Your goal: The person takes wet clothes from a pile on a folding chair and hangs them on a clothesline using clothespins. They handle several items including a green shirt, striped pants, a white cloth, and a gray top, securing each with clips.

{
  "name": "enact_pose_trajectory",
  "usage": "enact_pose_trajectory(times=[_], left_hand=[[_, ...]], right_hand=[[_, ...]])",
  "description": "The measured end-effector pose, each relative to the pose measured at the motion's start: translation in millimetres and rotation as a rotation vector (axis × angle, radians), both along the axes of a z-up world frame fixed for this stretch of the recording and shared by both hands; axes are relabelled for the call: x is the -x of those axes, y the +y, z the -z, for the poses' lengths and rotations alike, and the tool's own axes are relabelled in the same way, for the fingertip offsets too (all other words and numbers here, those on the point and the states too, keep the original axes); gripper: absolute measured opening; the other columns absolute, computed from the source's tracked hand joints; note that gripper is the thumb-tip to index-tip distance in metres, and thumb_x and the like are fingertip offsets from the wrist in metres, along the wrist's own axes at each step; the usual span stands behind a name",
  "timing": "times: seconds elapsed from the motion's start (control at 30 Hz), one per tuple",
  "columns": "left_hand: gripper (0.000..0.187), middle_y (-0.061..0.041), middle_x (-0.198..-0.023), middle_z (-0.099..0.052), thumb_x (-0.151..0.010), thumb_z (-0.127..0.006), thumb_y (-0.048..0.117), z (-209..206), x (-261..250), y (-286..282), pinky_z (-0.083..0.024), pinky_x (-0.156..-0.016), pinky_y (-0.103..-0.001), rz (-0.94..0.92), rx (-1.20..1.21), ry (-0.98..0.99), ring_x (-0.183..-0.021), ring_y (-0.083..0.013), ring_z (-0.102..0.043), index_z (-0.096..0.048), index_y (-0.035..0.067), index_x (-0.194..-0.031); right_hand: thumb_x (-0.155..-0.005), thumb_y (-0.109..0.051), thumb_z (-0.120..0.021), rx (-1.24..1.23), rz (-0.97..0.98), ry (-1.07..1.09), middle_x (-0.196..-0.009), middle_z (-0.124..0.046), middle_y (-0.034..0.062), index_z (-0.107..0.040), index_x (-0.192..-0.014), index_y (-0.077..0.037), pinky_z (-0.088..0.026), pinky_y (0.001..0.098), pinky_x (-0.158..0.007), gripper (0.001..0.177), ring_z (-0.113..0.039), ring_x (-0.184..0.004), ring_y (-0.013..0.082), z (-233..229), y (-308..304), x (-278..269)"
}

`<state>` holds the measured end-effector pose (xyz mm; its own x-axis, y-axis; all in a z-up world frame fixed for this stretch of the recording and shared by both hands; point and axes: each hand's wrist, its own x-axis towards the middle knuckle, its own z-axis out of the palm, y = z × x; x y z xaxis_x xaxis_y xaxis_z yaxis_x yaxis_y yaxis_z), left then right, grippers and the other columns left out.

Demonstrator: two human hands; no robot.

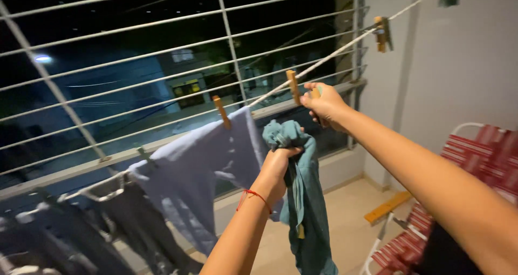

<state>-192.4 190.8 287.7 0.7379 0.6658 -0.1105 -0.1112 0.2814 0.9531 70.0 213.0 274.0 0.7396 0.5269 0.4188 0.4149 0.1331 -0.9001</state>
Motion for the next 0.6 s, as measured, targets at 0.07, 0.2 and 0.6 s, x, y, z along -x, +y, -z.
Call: enact_pose_trajectory(times=[0.07, 0.2, 0.6], left_hand=[[0.045, -0.012, -0.105, -0.07, -0.076, -0.074, 0.005, 4.2, 9.3, 16.1, -0.054, -0.084, -0.039, 0.102, -0.009, -0.081, -0.093, -0.0248, -0.067, -0.071, -0.005, -0.12], [0.046, -0.014, -0.1, -0.072, -0.072, -0.079, 0.002, 27.6, 12.7, 57.7, -0.057, -0.075, -0.042, 0.119, -0.048, -0.122, -0.087, -0.026, -0.069, -0.073, -0.003, -0.117], [0.038, -0.013, -0.103, -0.079, -0.075, -0.081, 0.016, 37.4, -14.9, 92.9, -0.061, -0.086, -0.042, 0.177, 0.319, -0.238, -0.089, -0.0275, -0.077, -0.079, 0.008, -0.112]], right_hand=[[-0.089, -0.02, -0.076, -0.037, -0.07, 0.036, -0.099, -0.069, 0.0052, -0.057, -0.14, -0.004, -0.057, 0.0284, -0.037, 0.057, -0.061, -0.051, 0.0121, -2.1, 12.2, 5.4], [-0.086, -0.03, -0.084, -0.074, -0.08, 0.072, -0.08, -0.062, 0.0076, -0.051, -0.137, 0.006, -0.052, 0.0269, -0.037, 0.071, -0.057, -0.05, 0.0118, -2.7, 7.1, 29.4], [-0.088, -0.018, -0.082, -0.084, -0.055, 0.227, -0.059, -0.055, 0.0093, -0.067, -0.096, 0.002, -0.046, 0.0282, -0.036, 0.026, -0.048, -0.044, 0.014, 75.6, -85.1, 18.8]])
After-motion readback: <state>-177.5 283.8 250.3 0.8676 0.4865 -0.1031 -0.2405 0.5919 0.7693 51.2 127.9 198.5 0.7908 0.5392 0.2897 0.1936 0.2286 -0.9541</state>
